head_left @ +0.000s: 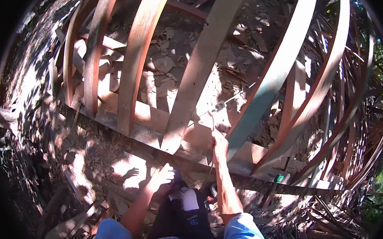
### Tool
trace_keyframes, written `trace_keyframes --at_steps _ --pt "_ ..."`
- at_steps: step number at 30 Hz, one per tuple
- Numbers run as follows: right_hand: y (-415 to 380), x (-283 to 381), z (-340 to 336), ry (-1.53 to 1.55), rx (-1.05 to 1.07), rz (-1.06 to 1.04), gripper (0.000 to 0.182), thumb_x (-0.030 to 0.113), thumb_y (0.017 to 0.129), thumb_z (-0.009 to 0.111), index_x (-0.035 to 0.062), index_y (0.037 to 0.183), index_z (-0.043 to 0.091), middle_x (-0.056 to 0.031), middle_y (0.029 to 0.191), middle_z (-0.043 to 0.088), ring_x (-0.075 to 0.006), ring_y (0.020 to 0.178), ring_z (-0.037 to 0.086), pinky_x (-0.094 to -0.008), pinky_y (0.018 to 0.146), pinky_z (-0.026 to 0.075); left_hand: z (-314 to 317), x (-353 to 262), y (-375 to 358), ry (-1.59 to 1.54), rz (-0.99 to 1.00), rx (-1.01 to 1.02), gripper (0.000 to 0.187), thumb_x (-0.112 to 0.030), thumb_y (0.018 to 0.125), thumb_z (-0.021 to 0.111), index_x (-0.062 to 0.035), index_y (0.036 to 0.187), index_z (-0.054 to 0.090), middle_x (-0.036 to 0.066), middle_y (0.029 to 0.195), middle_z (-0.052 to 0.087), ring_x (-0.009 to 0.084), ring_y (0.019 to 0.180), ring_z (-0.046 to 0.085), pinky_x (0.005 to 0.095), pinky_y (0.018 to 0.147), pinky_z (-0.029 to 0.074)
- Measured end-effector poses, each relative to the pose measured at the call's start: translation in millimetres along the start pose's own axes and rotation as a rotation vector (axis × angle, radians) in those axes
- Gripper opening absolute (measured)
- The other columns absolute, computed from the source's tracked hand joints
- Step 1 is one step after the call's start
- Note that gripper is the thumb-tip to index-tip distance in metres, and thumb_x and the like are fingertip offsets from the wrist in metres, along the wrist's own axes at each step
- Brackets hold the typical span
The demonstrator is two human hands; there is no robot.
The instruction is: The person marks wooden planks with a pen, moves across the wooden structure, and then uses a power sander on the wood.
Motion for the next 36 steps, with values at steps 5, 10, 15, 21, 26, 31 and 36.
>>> trace_keyframes --at_steps 5,10,15,21,26,31,36 --pt "-136 20 -8 -0.279 0.343 0.114 0.031 0.014 0.097 0.062 0.0008 0.125 0.067 0.0014 0.078 0.064 -0.0066 0.066 0.055 -0.0218 0.061 0.045 205 -109 99 0.145 -0.220 0.155 0.073 -0.062 0.101 0.043 0.0025 0.134 0.051 0.020 0.118 0.064 0.0310 0.106 0.066 0.0411 0.084 0.057" --pt "-172 -30 -47 -0.329 0.797 0.190 0.031 0.012 0.098 0.065 0.0031 0.127 0.067 -0.0037 0.105 0.072 -0.0101 0.094 0.064 -0.0259 0.085 0.052 214 -117 223 0.101 -0.159 -0.025 0.079 -0.078 0.086 0.053 -0.0008 0.101 0.058 -0.003 0.064 0.044 0.0074 0.046 0.040 0.0227 0.040 0.034" --pt "-8 13 -229 0.021 -0.166 0.210 0.039 0.033 0.101 0.060 -0.0004 0.123 0.062 -0.0075 0.098 0.070 -0.0149 0.089 0.066 -0.0305 0.082 0.056 245 -119 228 0.383 -0.196 -0.067 0.077 -0.080 0.087 0.049 -0.0053 0.096 0.061 -0.009 0.060 0.032 0.0047 0.045 0.032 0.0224 0.040 0.025" --pt "199 -77 -211 0.218 0.073 0.407 0.062 0.052 0.096 0.062 0.0005 0.130 0.059 -0.0090 0.106 0.068 -0.0176 0.091 0.066 -0.0295 0.081 0.053 295 -110 261 0.768 -0.199 0.134 0.078 -0.078 0.096 0.015 -0.0107 0.084 0.052 -0.008 0.062 0.025 0.0066 0.051 0.023 0.0248 0.047 0.019" --pt "254 -101 -106 0.481 0.368 0.368 0.066 0.055 0.095 0.061 0.0025 0.133 0.058 -0.0102 0.119 0.065 -0.0196 0.103 0.063 -0.0329 0.090 0.050 312 -92 288 0.866 -0.316 0.226 0.097 -0.092 0.083 0.011 -0.0079 0.096 0.057 -0.006 0.060 0.030 0.0075 0.050 0.030 0.0239 0.045 0.022" --pt "285 -136 -105 0.562 0.229 0.466 0.067 0.057 0.094 0.061 0.0033 0.135 0.057 -0.0104 0.124 0.063 -0.0200 0.108 0.061 -0.0340 0.094 0.048 294 -83 306 0.674 -0.396 -0.005 0.079 -0.079 0.095 0.016 -0.0094 0.081 0.052 -0.002 0.061 0.042 0.0110 0.052 0.037 0.0275 0.050 0.028" --pt "315 -126 -111 0.581 0.193 0.477 0.069 0.058 0.094 0.061 0.0041 0.136 0.057 -0.0106 0.129 0.060 -0.0205 0.113 0.058 -0.0351 0.097 0.046 299 -89 306 0.802 -0.253 -0.091 0.077 -0.076 0.097 0.020 -0.0087 0.083 0.055 -0.001 0.062 0.046 0.0130 0.055 0.042 0.0287 0.052 0.032"
Point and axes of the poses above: each hand's wrist, its own y-axis towards the middle knuckle, its own z-axis out of the palm, x = y × z, the point moved 9 cm from there along y, towards the middle knuckle
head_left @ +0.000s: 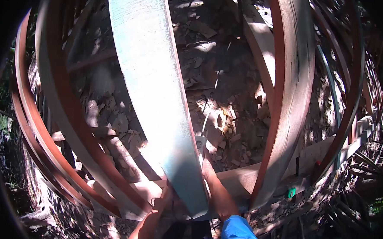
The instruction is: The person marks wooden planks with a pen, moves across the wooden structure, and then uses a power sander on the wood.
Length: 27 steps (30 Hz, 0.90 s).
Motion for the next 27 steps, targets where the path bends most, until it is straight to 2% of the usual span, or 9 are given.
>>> trace_keyframes --at_steps 5,11,13,16,19,20,22,25,27 --pt "27 9 9 -0.066 0.119 0.083 0.072 0.060 0.091 0.064 0.0060 0.139 0.055 -0.0095 0.142 0.050 -0.0197 0.127 0.046 -0.0366 0.104 0.040 -7 -2 -4 0.080 0.081 -0.178 0.075 -0.073 0.098 0.023 -0.0080 0.085 0.057 0.001 0.064 0.050 0.0150 0.058 0.048 0.0300 0.054 0.035" --pt "5 74 -23 -1.119 -0.087 -0.586 0.051 0.043 0.089 0.067 0.0059 0.125 0.066 -0.0098 0.108 0.072 -0.0216 0.099 0.068 -0.0366 0.087 0.053 -23 -12 -21 0.232 0.173 -0.489 0.072 -0.070 0.099 0.027 -0.0071 0.087 0.060 0.003 0.066 0.055 0.0174 0.062 0.054 0.0316 0.056 0.040" --pt "-47 123 -10 -1.341 -0.328 -0.549 0.052 0.037 0.085 0.072 0.0085 0.128 0.064 -0.0136 0.099 0.072 -0.0208 0.092 0.070 -0.0390 0.079 0.055 -33 -24 -44 0.357 0.197 -0.674 0.071 -0.069 0.100 0.029 -0.0068 0.088 0.061 0.003 0.066 0.057 0.0183 0.063 0.056 0.0321 0.057 0.041" --pt "-25 115 -89 -0.780 -0.282 0.005 0.057 0.042 0.079 0.078 0.0028 0.118 0.067 -0.0163 0.104 0.071 -0.0252 0.095 0.069 -0.0376 0.081 0.054 -63 -6 -53 0.298 0.164 -0.674 0.070 -0.067 0.101 0.029 -0.0074 0.085 0.062 0.003 0.067 0.058 0.0187 0.063 0.056 0.0331 0.059 0.042" --pt "-60 123 -40 -0.774 -0.542 -0.206 0.048 0.037 0.082 0.077 0.0054 0.116 0.067 -0.0135 0.098 0.071 -0.0230 0.086 0.070 -0.0384 0.073 0.055 -77 40 -41 0.089 0.078 -0.523 0.070 -0.063 0.104 0.027 -0.0093 0.076 0.062 0.000 0.067 0.056 0.0170 0.061 0.050 0.0335 0.060 0.041" --pt "10 62 -94 -0.486 -0.449 -0.291 0.042 0.031 0.087 0.073 0.0074 0.121 0.064 -0.0102 0.094 0.071 -0.0234 0.077 0.070 -0.0411 0.069 0.056 -72 35 -30 0.090 0.109 -0.551 0.070 -0.063 0.104 0.027 -0.0096 0.075 0.062 -0.001 0.067 0.055 0.0159 0.059 0.048 0.0331 0.059 0.040" --pt "22 30 -73 -0.017 -0.196 -0.184 0.034 0.025 0.090 0.068 0.0090 0.120 0.063 -0.0088 0.091 0.071 -0.0253 0.073 0.070 -0.0417 0.065 0.057 -82 59 -18 0.024 0.076 -0.530 0.069 -0.062 0.105 0.025 -0.0106 0.077 0.061 -0.002 0.066 0.053 0.0126 0.059 0.045 0.0290 0.057 0.037" --pt "18 33 -80 0.194 -0.043 -0.041 0.029 0.025 0.091 0.067 0.0100 0.115 0.063 -0.0084 0.091 0.071 -0.0273 0.077 0.071 -0.0423 0.066 0.060 -131 123 11 0.027 0.149 -0.414 0.070 -0.063 0.105 0.023 -0.0120 0.073 0.059 -0.002 0.062 0.052 0.0122 0.056 0.046 0.0282 0.054 0.037" --pt "10 92 -105 0.365 -0.065 -0.280 0.033 0.037 0.096 0.064 0.0096 0.113 0.062 -0.0092 0.091 0.071 -0.0294 0.079 0.072 -0.0433 0.070 0.063 -111 83 -21 -0.073 0.140 -0.573 0.071 -0.065 0.104 0.022 -0.0127 0.070 0.057 -0.002 0.058 0.049 0.0128 0.050 0.044 0.0278 0.049 0.035"
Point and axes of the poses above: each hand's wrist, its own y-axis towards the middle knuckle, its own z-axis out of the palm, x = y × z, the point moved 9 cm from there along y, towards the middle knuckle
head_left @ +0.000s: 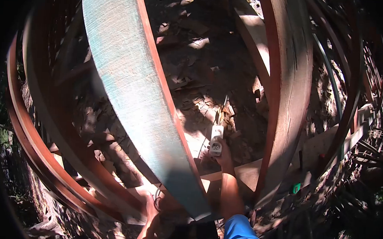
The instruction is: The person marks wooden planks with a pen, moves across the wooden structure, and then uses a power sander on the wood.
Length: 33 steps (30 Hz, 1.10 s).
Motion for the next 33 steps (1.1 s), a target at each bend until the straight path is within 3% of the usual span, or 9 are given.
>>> trace_keyframes --at_steps 2,5,11,15,20,23,26,29,33 --pt "-83 118 66 0.509 0.090 -0.586 0.063 0.066 0.096 0.049 0.0103 0.122 0.062 -0.0124 0.107 0.071 -0.0276 0.098 0.071 -0.0395 0.081 0.062 -3 -20 -26 0.145 -0.101 0.124 0.071 -0.067 0.103 0.022 -0.0138 0.067 0.052 -0.003 0.051 0.041 0.0119 0.040 0.038 0.0263 0.040 0.029" --pt "-87 98 7 0.534 -0.195 -0.573 0.066 0.069 0.095 0.048 0.0111 0.123 0.062 -0.0113 0.106 0.071 -0.0252 0.092 0.071 -0.0415 0.079 0.061 -3 -11 -41 0.150 -0.146 0.147 0.069 -0.067 0.102 0.023 -0.0122 0.074 0.054 -0.005 0.050 0.036 0.0091 0.037 0.033 0.0256 0.036 0.026" --pt "-169 21 11 -0.132 -0.128 -0.292 0.045 0.039 0.102 0.056 0.0015 0.126 0.061 -0.0085 0.096 0.071 -0.0176 0.079 0.069 -0.0306 0.068 0.058 -8 -10 -68 0.002 -0.104 0.184 0.067 -0.070 0.100 0.029 -0.0121 0.074 0.051 -0.007 0.050 0.031 0.0081 0.038 0.028 0.0255 0.036 0.025" --pt "-331 -13 -12 -0.266 -0.253 -0.382 0.030 0.029 0.102 0.058 0.0010 0.106 0.066 -0.0058 0.082 0.068 -0.0129 0.068 0.065 -0.0264 0.062 0.053 -27 -10 -100 -0.091 -0.047 0.256 0.056 -0.065 0.101 0.040 -0.0168 0.073 0.046 -0.008 0.052 0.028 0.0062 0.040 0.024 0.0236 0.037 0.019" --pt "-480 -145 -182 -0.354 -0.683 -0.262 0.034 0.028 0.101 0.057 0.0032 0.078 0.064 -0.0036 0.064 0.063 -0.0097 0.056 0.060 -0.0248 0.053 0.048 -41 16 -137 -0.305 -0.122 0.531 0.053 -0.056 0.105 0.039 -0.0170 0.069 0.044 -0.006 0.051 0.029 0.0071 0.041 0.025 0.0225 0.039 0.022" --pt "-501 -231 -287 -0.640 -0.865 0.024 0.030 0.026 0.097 0.059 0.0010 0.083 0.066 -0.0084 0.066 0.066 -0.0166 0.056 0.064 -0.0314 0.056 0.052 -64 49 -149 -0.407 -0.229 0.608 0.055 -0.058 0.103 0.040 -0.0132 0.083 0.065 -0.004 0.052 0.036 0.0088 0.043 0.028 0.0238 0.043 0.026" --pt "-439 -262 -329 -1.581 -0.680 0.009 0.028 0.022 0.092 0.053 0.0006 0.093 0.072 -0.0240 0.088 0.070 -0.0373 0.084 0.071 -0.0467 0.079 0.056 -89 92 -151 -0.353 -0.284 0.659 0.059 -0.061 0.102 0.041 -0.0108 0.089 0.068 -0.003 0.052 0.038 0.0129 0.043 0.032 0.0281 0.044 0.030" --pt "-378 -304 -403 -1.715 -0.514 0.083 0.028 0.023 0.092 0.053 0.0035 0.099 0.072 -0.0232 0.113 0.068 -0.0351 0.108 0.066 -0.0440 0.089 0.053 -112 151 -141 -0.291 -0.400 0.404 0.062 -0.063 0.101 0.041 -0.0091 0.084 0.066 -0.002 0.052 0.037 0.0139 0.042 0.034 0.0300 0.045 0.032" --pt "-333 -319 -502 -2.471 -0.750 0.385 0.032 0.021 0.096 0.052 0.0058 0.121 0.063 -0.0095 0.127 0.061 -0.0316 0.129 0.052 -0.0447 0.105 0.041 -89 216 -117 -0.235 -0.414 0.389 0.062 -0.063 0.101 0.041 -0.0088 0.083 0.066 -0.001 0.052 0.037 0.0142 0.042 0.034 0.0303 0.045 0.032"
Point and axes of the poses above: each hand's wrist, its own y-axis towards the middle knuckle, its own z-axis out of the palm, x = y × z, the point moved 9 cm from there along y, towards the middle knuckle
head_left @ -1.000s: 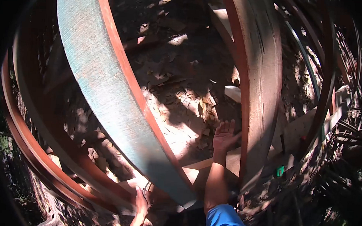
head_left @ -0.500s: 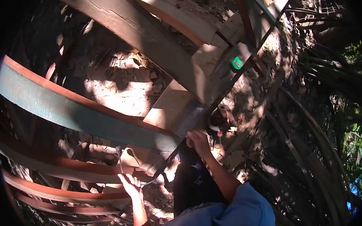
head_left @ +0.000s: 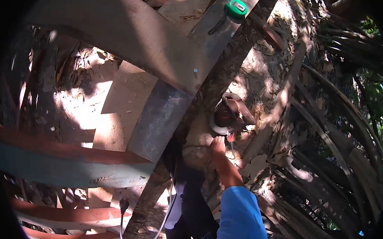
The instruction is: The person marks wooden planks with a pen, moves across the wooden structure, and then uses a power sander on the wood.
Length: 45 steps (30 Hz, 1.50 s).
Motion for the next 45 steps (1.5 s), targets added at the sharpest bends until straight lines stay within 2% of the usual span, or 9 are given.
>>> trace_keyframes --at_steps 3,9,14,18,20,28,40,44,45 --pt "37 -14 83 0.579 0.248 0.090 0.025 0.020 0.099 0.049 0.0143 0.120 0.062 -0.0067 0.113 0.065 -0.0231 0.122 0.057 -0.0469 0.091 0.051 -1 27 26 0.020 -0.010 0.010 0.063 -0.063 0.101 0.041 -0.0086 0.082 0.065 -0.001 0.052 0.038 0.0143 0.042 0.034 0.0305 0.045 0.032" --pt "52 -105 34 0.235 -0.081 0.033 0.022 0.025 0.098 0.049 0.0163 0.108 0.067 -0.0065 0.094 0.074 -0.0274 0.088 0.073 -0.0488 0.079 0.056 25 32 -3 0.071 0.029 0.155 0.063 -0.063 0.101 0.041 -0.0081 0.081 0.065 0.000 0.052 0.038 0.0147 0.042 0.034 0.0308 0.045 0.033" --pt "-115 -217 -86 0.813 0.129 0.045 0.044 0.026 0.080 0.067 0.0107 0.122 0.063 -0.0185 0.091 0.074 -0.0386 0.084 0.072 -0.0468 0.081 0.056 97 3 -97 0.233 0.116 0.430 0.064 -0.063 0.100 0.041 -0.0077 0.079 0.064 0.000 0.052 0.038 0.0151 0.042 0.034 0.0311 0.045 0.033" --pt "-259 -260 -97 0.976 -0.038 0.028 0.066 0.017 0.077 0.068 0.0088 0.140 0.053 -0.0203 0.095 0.073 -0.0317 0.074 0.072 -0.0427 0.072 0.058 184 -32 -211 0.432 0.246 0.754 0.065 -0.064 0.100 0.041 -0.0073 0.078 0.064 0.000 0.052 0.038 0.0153 0.042 0.035 0.0314 0.045 0.033" --pt "-336 -296 -110 1.179 0.542 0.288 0.042 0.026 0.072 0.076 0.0030 0.107 0.075 -0.0203 0.091 0.074 -0.0364 0.084 0.072 -0.0428 0.078 0.057 238 -49 -269 0.538 0.340 0.913 0.065 -0.064 0.100 0.041 -0.0072 0.078 0.064 0.001 0.052 0.038 0.0154 0.042 0.035 0.0315 0.045 0.034" --pt "-412 -408 -92 1.556 0.369 0.609 0.039 0.027 0.069 0.079 0.0015 0.099 0.075 -0.0184 0.086 0.074 -0.0305 0.080 0.071 -0.0414 0.074 0.056 477 -17 -391 0.868 0.597 1.013 0.070 -0.064 0.099 0.044 -0.0020 0.079 0.069 0.007 0.053 0.050 0.0168 0.046 0.047 0.0315 0.047 0.039" --pt "-225 -727 -88 1.726 0.152 0.740 0.037 0.028 0.064 0.084 -0.0006 0.086 0.074 -0.0156 0.078 0.073 -0.0217 0.073 0.070 -0.0393 0.067 0.055 944 201 -407 1.146 0.471 0.880 0.074 -0.059 0.106 0.026 0.0003 0.101 0.071 -0.003 0.057 0.047 0.0096 0.047 0.044 0.0263 0.045 0.037" --pt "-160 -840 -67 1.691 0.036 0.677 0.037 0.029 0.063 0.086 -0.0013 0.082 0.074 -0.0147 0.075 0.072 -0.0188 0.071 0.069 -0.0386 0.065 0.055 1099 230 -455 1.425 0.833 1.061 0.079 -0.061 0.105 0.027 0.0023 0.100 0.075 -0.003 0.058 0.050 0.0084 0.053 0.050 0.0262 0.048 0.037" --pt "-187 -918 -192 1.773 0.019 0.763 0.037 0.026 0.063 0.084 -0.0018 0.086 0.074 -0.0142 0.074 0.072 -0.0209 0.070 0.070 -0.0387 0.066 0.055 1137 237 -477 1.497 0.911 1.086 0.081 -0.062 0.105 0.027 0.0019 0.099 0.075 -0.003 0.059 0.051 0.0079 0.056 0.051 0.0254 0.051 0.038"
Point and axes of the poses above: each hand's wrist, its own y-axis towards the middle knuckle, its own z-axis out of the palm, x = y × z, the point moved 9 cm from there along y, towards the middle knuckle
